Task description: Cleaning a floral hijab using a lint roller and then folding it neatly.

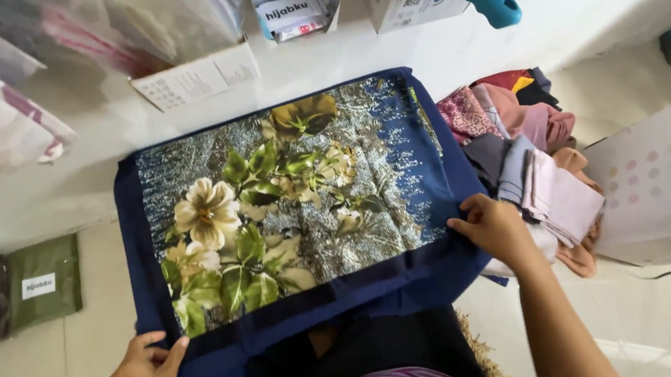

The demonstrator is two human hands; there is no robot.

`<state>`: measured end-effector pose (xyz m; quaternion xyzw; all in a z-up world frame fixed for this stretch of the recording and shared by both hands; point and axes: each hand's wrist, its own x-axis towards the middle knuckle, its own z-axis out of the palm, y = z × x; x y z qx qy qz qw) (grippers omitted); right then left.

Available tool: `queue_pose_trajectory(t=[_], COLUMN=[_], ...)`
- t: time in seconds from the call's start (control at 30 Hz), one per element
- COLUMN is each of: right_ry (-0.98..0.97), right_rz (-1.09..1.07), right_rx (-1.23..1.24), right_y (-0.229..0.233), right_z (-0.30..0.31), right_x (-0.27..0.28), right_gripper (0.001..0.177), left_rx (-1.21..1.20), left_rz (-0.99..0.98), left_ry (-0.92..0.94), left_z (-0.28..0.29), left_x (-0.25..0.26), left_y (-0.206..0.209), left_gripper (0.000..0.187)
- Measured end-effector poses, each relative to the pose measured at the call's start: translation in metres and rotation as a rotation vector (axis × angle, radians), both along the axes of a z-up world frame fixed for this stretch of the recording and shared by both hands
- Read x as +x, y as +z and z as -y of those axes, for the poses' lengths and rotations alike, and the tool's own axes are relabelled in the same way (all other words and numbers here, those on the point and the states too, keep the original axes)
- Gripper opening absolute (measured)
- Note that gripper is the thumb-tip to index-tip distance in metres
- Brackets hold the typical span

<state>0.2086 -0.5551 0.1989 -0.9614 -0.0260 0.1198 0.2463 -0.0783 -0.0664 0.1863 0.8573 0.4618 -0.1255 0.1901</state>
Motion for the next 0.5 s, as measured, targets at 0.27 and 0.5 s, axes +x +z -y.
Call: queue_pose_trajectory(t=[0.27,0.5], right_ry=[0.02,-0.016], right_rz=[0.197,0.284], right_rx=[0.013,0.192], right_y=[-0.024,-0.024], right_z=[0.0,-0.001], right_x=[-0.018,-0.026], right_gripper=[0.022,0.019], left_rx=[0.218,-0.04], left_rz=[0.277,0.475], left_ry=[-0.129,0.078], left_z=[0.022,0.029], left_x=[-0.002,-0.003], left_y=[-0.013,0.006], left_gripper=[0.021,0.016])
